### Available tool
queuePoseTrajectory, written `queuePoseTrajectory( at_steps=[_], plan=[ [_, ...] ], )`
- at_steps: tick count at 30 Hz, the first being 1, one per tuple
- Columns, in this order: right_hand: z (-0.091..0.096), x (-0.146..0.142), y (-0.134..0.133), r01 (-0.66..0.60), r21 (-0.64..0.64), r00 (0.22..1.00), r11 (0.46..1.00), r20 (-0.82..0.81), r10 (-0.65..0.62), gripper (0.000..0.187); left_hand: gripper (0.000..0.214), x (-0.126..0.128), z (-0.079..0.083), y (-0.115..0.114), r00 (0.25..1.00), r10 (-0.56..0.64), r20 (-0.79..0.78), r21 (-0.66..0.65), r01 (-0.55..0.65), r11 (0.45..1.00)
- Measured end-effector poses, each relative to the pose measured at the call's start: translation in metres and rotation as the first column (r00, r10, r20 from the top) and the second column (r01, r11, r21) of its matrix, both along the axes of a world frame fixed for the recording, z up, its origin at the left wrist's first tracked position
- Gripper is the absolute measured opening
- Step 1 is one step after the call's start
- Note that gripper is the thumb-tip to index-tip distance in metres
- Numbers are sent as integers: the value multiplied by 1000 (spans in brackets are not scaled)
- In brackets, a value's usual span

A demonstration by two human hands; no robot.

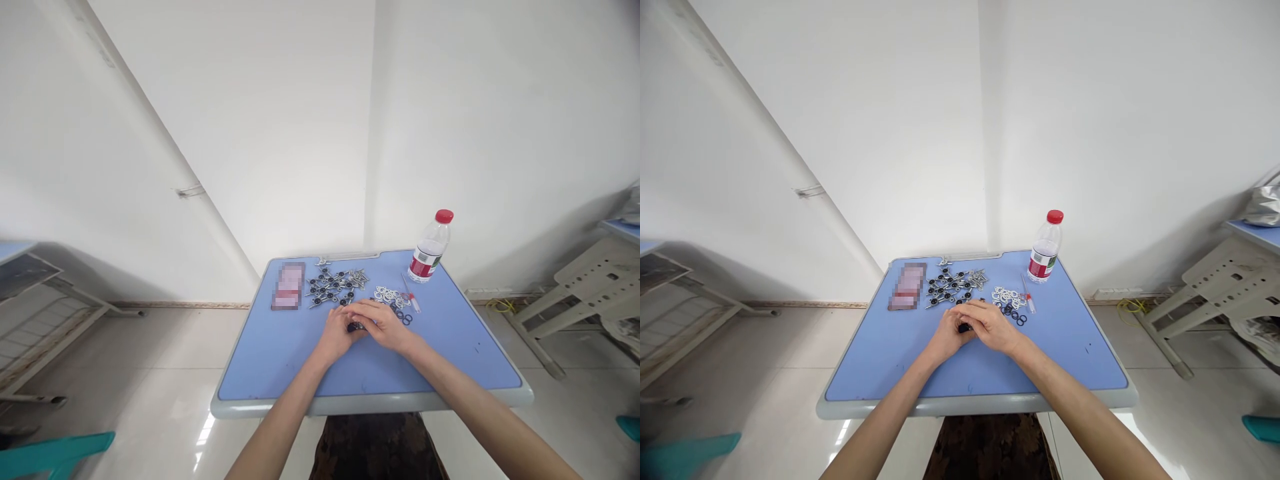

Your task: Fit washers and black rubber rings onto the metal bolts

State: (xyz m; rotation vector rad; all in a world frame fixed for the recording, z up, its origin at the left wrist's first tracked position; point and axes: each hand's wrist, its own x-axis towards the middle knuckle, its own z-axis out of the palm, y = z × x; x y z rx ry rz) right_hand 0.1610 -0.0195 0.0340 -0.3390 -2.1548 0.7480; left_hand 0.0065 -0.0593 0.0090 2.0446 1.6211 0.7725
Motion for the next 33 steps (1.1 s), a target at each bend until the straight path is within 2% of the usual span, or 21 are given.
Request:
queuePoseTrajectory(
  at_steps=[8,14,20,23,27,30,33],
  plan=[
    [-5,-5,-3,158,-14,987,987,-29,-158,23,4,1,2,-2,999,-12,37,27,11,1000],
    [-8,-10,-7,296,-5,953,955,-65,-296,21,6,1,5,-4,999,-14,34,30,13,999],
    [-9,-3,-3,250,63,968,966,-48,-247,29,7,0,4,-3,1000,-23,15,39,23,999],
    [-7,1,1,201,-1,978,980,-60,-201,32,6,-1,3,-3,999,-43,12,22,43,999],
    [-6,2,1,140,-96,986,985,-78,-148,29,6,-1,1,-2,1000,-13,5,5,13,1000],
    [-4,1,-1,152,-143,981,978,-97,-167,24,6,-1,0,-2,1000,-7,8,-11,7,1000],
    [-2,1,-2,183,-130,977,974,-84,-195,21,8,0,0,-2,1000,-8,28,-28,9,1000]
  ],
)
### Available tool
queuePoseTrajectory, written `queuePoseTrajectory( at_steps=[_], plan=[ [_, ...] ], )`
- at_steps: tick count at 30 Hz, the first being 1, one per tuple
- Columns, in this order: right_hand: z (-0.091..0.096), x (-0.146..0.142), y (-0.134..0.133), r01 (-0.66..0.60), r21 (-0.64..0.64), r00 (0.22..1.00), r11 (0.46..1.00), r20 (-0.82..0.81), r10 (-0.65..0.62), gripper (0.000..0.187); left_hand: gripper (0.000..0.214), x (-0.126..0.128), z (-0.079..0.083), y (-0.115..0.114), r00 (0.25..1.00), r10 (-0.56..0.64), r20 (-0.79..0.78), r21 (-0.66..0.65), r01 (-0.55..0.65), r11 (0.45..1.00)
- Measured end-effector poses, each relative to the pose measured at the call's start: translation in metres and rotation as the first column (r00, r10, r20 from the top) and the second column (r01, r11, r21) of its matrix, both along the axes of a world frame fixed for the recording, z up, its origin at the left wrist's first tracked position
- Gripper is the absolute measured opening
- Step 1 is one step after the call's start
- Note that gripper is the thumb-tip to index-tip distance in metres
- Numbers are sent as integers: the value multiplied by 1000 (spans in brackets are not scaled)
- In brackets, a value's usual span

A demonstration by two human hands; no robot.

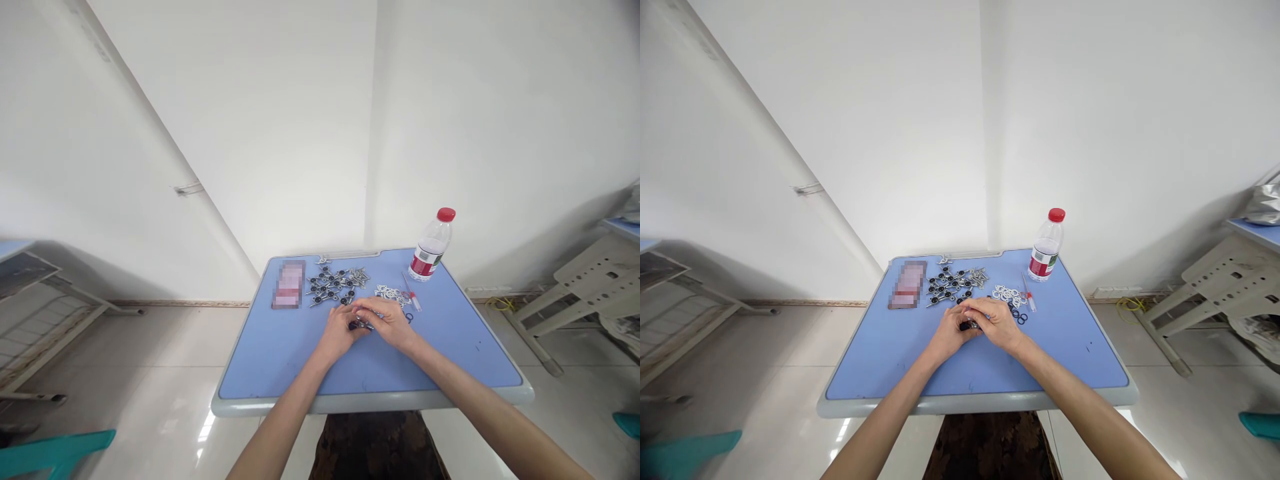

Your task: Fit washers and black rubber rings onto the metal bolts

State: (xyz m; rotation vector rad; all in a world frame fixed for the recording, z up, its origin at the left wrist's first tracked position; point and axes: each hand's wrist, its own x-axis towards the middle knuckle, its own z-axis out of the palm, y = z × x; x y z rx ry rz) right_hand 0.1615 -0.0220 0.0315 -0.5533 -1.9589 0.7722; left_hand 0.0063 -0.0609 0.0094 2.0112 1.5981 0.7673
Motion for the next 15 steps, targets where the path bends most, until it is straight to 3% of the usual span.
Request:
queuePoseTrajectory(
  at_steps=[10,15],
  plan=[
    [-5,-4,2,109,12,994,994,4,-109,15,8,1,2,-2,1000,-17,-9,50,17,999],
    [-10,0,9,46,121,998,992,31,-50,31,8,0,2,0,999,-27,-23,48,28,998]
  ],
)
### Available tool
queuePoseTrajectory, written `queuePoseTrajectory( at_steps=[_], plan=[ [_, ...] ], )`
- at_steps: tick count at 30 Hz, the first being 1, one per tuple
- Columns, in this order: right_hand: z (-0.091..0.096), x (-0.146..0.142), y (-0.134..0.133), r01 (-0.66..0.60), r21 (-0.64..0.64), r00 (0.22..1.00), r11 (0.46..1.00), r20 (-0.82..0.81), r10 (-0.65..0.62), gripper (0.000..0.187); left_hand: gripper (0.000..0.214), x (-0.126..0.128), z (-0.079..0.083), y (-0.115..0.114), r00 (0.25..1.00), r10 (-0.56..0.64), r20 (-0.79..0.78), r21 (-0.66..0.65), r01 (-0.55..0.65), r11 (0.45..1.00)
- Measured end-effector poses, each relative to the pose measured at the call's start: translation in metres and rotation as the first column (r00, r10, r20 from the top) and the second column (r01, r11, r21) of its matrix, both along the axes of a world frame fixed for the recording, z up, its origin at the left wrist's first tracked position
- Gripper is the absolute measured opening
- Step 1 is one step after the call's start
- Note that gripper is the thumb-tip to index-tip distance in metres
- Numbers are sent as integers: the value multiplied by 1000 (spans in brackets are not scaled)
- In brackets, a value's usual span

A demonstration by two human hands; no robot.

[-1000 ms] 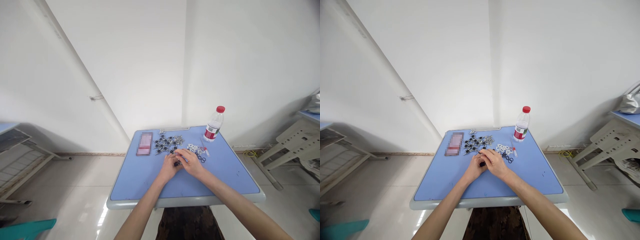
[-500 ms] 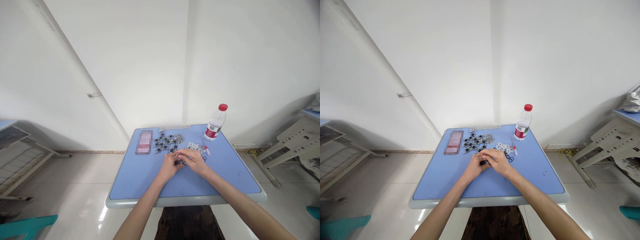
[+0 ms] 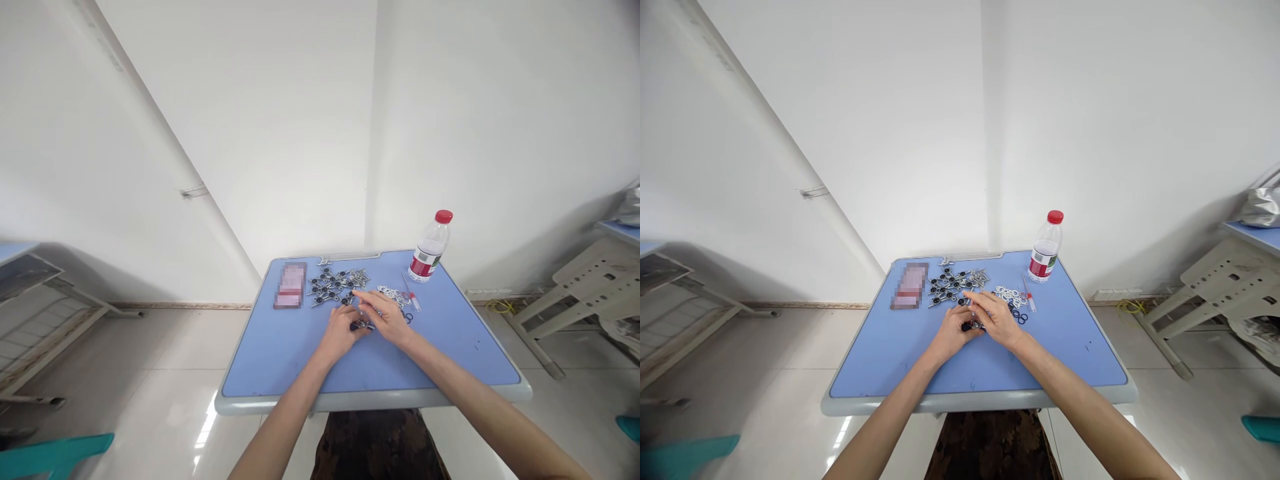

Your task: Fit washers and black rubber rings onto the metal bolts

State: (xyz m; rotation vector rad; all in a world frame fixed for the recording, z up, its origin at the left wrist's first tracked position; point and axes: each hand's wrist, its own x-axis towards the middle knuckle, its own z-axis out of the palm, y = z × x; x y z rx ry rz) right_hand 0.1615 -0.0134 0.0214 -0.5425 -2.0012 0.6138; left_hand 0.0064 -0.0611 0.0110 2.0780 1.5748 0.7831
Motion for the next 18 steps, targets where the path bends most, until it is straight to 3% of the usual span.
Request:
queuePoseTrajectory(
  at_steps=[3,7,12,18],
  plan=[
    [4,3,0,-80,16,996,997,31,79,37,9,0,0,0,1000,-6,4,-16,6,1000],
    [9,4,-2,-152,-92,988,984,-15,151,34,10,0,0,-1,1000,11,20,-30,-11,999],
    [12,4,-3,-85,-168,996,982,-43,79,22,9,1,1,-1,1000,9,22,-42,-8,999],
    [11,0,-4,-13,-86,1000,996,-6,13,16,7,1,0,-1,1000,21,7,-27,-20,999]
  ],
)
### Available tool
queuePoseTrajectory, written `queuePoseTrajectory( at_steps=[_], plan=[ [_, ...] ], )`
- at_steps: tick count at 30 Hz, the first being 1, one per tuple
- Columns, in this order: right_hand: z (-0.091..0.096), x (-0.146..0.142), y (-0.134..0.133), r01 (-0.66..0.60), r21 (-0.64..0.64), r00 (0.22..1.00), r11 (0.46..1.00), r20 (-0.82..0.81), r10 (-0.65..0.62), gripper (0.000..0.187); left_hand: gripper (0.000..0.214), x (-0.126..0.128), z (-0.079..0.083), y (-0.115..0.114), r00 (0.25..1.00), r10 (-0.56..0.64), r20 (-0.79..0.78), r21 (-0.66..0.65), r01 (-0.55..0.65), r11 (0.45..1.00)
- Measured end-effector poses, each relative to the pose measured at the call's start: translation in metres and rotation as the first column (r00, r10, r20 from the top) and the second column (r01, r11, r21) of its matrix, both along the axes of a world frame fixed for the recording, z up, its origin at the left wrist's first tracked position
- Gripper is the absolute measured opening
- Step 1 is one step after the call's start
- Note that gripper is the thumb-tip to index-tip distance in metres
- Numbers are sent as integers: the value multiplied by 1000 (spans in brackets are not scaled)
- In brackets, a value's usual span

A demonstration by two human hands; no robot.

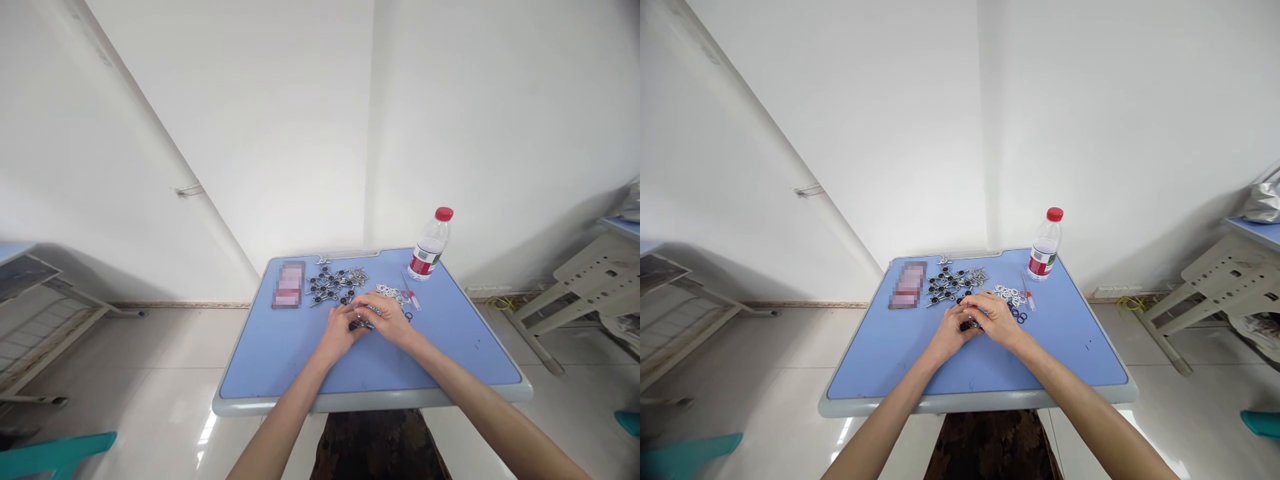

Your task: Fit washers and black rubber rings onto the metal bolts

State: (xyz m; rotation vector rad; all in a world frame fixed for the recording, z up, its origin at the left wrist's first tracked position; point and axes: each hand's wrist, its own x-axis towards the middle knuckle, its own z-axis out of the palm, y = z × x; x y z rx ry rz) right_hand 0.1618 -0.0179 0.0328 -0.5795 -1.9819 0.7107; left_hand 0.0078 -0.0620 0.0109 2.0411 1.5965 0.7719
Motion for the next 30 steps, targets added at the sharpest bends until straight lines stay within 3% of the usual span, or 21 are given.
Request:
queuePoseTrajectory(
  at_steps=[5,21,26,30],
  plan=[
    [-3,-1,-1,34,34,999,999,-12,-34,18,7,0,2,-1,1000,-8,-19,15,8,1000],
    [-7,2,2,102,-57,991,993,-85,-107,14,9,0,4,-2,1000,-4,-27,5,4,1000],
    [0,14,8,147,-187,961,971,-205,-185,15,13,1,5,-1,999,4,-32,-4,-4,1000],
    [5,20,9,154,-145,969,977,-169,-178,15,17,2,4,0,998,-4,-60,13,5,1000]
  ],
)
